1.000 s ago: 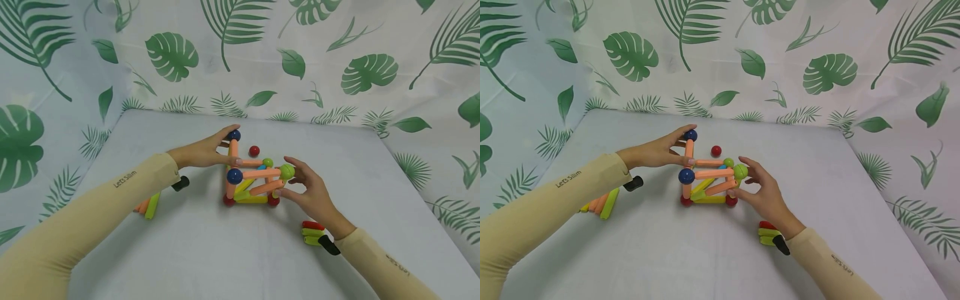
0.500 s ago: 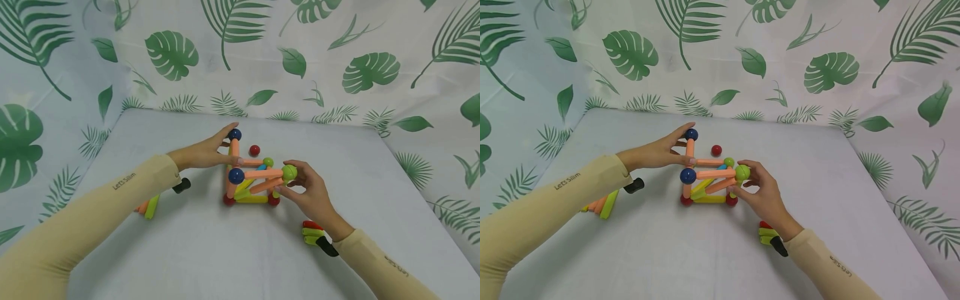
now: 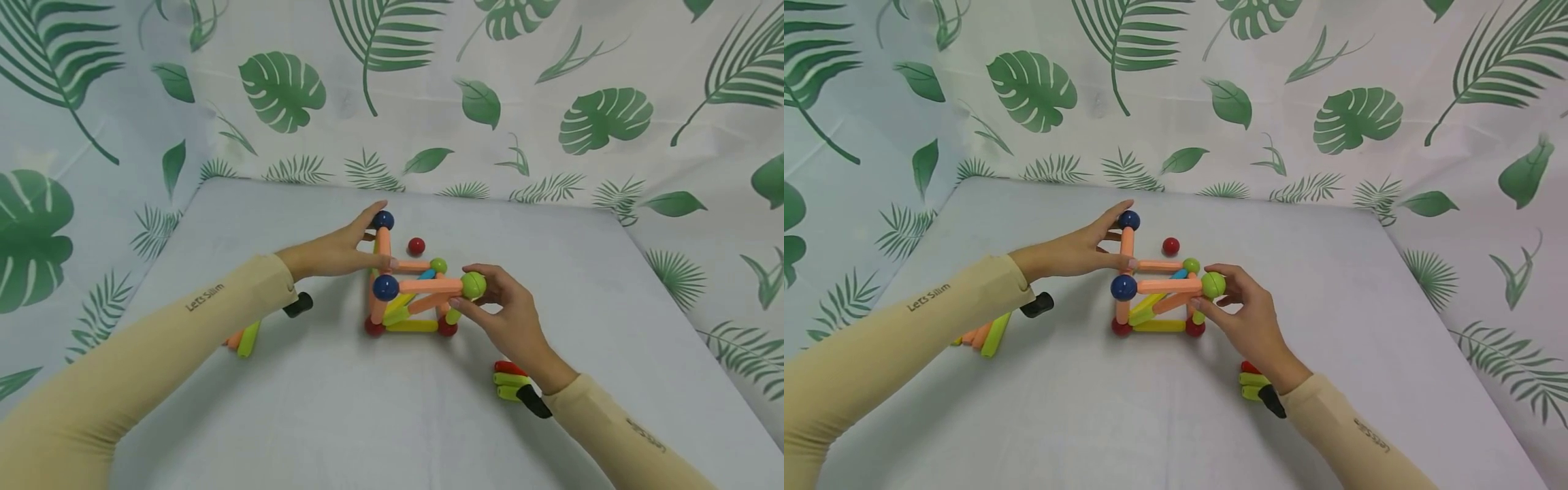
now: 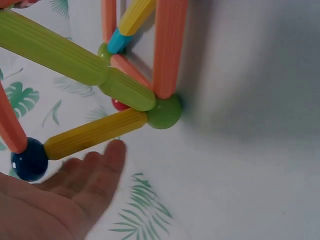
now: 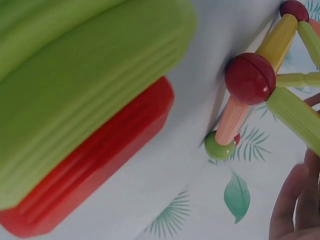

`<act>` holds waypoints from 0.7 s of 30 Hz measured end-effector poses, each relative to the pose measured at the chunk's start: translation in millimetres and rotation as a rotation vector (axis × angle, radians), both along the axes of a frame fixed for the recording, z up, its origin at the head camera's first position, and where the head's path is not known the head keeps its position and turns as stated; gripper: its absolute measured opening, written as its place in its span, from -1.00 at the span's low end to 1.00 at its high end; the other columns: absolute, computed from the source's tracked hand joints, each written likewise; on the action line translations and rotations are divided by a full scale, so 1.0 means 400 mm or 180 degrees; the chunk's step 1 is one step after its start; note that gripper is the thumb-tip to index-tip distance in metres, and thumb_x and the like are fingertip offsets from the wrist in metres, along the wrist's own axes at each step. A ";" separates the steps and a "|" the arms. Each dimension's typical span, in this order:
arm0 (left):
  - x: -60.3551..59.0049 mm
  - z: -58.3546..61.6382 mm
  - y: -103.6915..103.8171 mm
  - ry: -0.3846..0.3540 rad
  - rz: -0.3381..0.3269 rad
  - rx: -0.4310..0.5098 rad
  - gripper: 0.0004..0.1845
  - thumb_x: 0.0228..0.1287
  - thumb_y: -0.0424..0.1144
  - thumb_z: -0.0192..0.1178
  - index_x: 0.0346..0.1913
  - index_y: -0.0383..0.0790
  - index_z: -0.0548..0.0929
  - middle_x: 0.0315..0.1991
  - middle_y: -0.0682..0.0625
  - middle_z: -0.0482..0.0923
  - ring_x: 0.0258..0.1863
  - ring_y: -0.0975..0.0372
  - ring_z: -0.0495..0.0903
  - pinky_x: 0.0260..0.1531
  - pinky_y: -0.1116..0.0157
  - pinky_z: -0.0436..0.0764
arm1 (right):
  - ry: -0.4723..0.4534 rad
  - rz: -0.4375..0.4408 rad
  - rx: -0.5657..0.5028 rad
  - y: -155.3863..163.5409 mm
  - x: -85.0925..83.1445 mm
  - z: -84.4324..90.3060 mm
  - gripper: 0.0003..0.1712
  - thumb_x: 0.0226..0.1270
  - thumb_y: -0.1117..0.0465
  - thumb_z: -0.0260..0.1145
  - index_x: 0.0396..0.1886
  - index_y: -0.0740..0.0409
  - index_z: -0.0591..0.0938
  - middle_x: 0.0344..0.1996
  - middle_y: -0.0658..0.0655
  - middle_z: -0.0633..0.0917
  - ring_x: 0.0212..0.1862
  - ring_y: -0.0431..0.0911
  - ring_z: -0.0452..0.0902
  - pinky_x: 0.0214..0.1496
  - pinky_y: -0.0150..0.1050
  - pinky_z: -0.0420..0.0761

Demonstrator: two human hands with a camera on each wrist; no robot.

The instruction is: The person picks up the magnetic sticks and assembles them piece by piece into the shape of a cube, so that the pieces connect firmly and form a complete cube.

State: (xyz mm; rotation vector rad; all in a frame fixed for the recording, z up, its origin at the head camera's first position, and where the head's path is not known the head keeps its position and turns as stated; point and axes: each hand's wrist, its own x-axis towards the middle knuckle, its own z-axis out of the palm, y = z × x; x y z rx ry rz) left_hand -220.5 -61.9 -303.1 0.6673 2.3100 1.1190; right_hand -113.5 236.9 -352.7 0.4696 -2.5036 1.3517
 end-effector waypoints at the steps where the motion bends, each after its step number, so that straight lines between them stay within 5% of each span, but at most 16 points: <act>1: 0.002 0.003 0.000 0.0021 0.0026 -0.0051 0.20 0.24 0.32 0.29 0.60 0.32 -0.43 0.58 -0.04 -0.01 0.50 0.07 0.15 0.35 -0.11 0.28 | -0.0013 0.0029 0.0013 0.002 0.001 0.000 -0.38 0.20 0.27 0.55 0.25 0.05 0.55 -0.09 -0.02 0.72 -0.15 -0.21 0.66 -0.09 -0.37 0.64; 5: 0.016 0.021 0.005 0.0251 0.0226 -0.0543 0.27 0.17 0.53 0.13 0.62 0.11 -0.45 0.46 -0.15 0.28 0.37 0.02 0.38 0.25 -0.08 0.42 | -0.0164 0.0136 0.0139 0.011 -0.001 0.004 -0.31 0.22 0.24 0.55 0.33 0.05 0.49 0.01 0.00 0.70 -0.05 -0.16 0.65 -0.07 -0.32 0.66; 10: 0.050 0.045 0.022 0.0410 0.0386 -0.1064 0.33 0.10 0.64 0.02 0.64 -0.15 -0.28 0.31 -0.22 0.48 0.23 -0.01 0.54 0.19 -0.06 0.49 | -0.0840 0.0228 0.0667 0.023 -0.014 0.004 -0.43 0.28 0.02 0.51 0.23 0.03 0.54 -0.02 -0.01 0.68 0.01 -0.07 0.60 -0.02 -0.18 0.65; 14: 0.070 0.049 0.036 0.0344 0.0367 -0.0919 0.26 0.22 0.47 0.14 0.63 -0.21 -0.29 0.08 -0.17 0.63 0.09 0.05 0.60 0.10 0.01 0.53 | -0.1269 0.0403 0.1042 0.025 -0.021 -0.007 -0.65 0.29 -0.03 0.50 -0.05 0.02 0.67 -0.14 -0.06 0.68 -0.06 -0.05 0.60 -0.06 -0.16 0.64; 21: 0.064 0.058 0.033 0.0358 0.0217 -0.0520 0.13 0.31 0.15 0.32 0.64 -0.14 -0.21 -0.20 0.00 0.67 -0.20 0.18 0.62 -0.13 0.15 0.55 | -0.1389 0.0689 0.1154 0.016 -0.002 -0.019 -0.78 0.34 0.01 0.46 -0.15 0.00 0.70 -0.30 -0.12 0.69 -0.18 -0.14 0.59 -0.10 -0.20 0.63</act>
